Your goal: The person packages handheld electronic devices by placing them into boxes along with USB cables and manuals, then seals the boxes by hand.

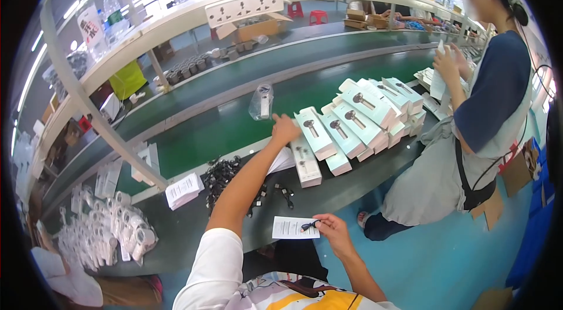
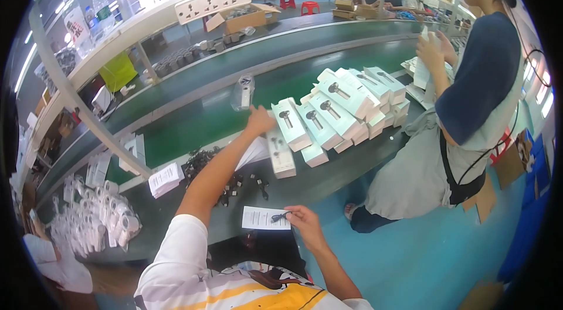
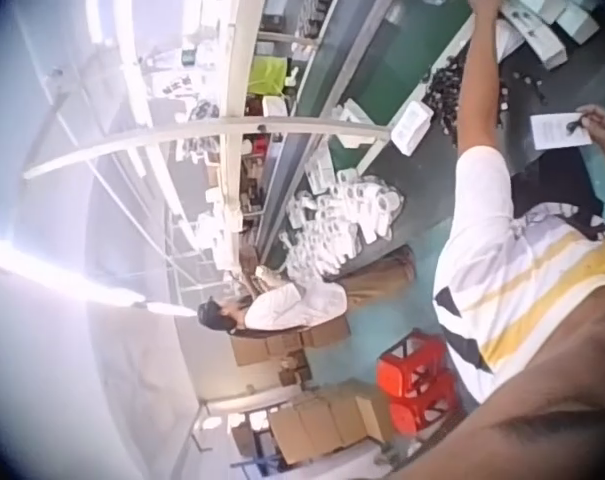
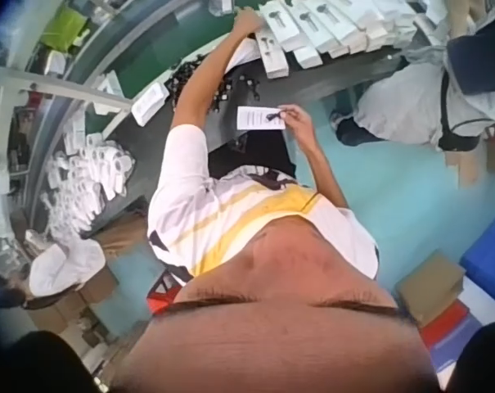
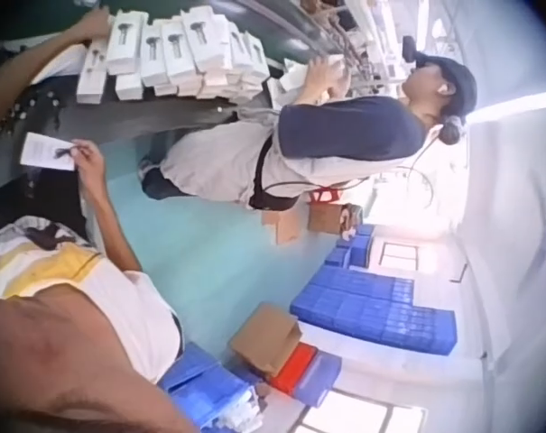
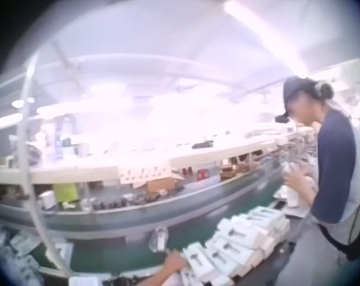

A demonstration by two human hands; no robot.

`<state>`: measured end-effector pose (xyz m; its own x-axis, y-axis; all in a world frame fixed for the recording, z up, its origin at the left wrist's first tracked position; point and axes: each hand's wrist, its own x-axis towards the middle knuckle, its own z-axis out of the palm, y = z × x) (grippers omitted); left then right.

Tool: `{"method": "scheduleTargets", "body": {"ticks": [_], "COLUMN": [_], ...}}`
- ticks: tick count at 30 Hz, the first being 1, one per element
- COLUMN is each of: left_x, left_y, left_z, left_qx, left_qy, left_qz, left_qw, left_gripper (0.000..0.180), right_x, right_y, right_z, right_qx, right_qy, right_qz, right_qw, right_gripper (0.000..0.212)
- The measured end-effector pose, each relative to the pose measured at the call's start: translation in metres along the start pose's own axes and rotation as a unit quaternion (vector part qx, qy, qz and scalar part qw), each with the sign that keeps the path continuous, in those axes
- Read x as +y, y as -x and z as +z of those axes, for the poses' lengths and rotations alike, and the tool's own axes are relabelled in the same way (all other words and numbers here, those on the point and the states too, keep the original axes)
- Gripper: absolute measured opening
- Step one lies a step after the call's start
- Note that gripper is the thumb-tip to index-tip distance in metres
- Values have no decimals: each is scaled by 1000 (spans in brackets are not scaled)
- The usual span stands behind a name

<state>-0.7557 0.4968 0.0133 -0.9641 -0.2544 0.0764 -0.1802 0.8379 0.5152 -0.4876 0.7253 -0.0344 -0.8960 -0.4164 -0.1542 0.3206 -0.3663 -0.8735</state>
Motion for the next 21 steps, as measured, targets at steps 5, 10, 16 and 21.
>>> {"method": "scheduleTargets", "body": {"ticks": [5,10,16,21], "left_x": [-6,15,41,28], "left_y": [8,50,74,54], "left_z": [-31,-6,12,10], "left_qx": [-3,-41,-30,-29], "left_qy": [-57,-78,-63,41], "left_qz": [2,21,13,-27], "left_qw": [998,996,998,998], "left_gripper": [65,80,99,98], "right_x": [5,9,14,13], "right_y": [-3,-12,0,5], "right_z": [-1,4,7,0], "right_qx": [2,-19,-14,1], "right_qy": [6,-3,22,39], "right_qz": [12,13,21,17], "right_qw": [1000,1000,999,999], "right_gripper": [20,20,19,19]}}
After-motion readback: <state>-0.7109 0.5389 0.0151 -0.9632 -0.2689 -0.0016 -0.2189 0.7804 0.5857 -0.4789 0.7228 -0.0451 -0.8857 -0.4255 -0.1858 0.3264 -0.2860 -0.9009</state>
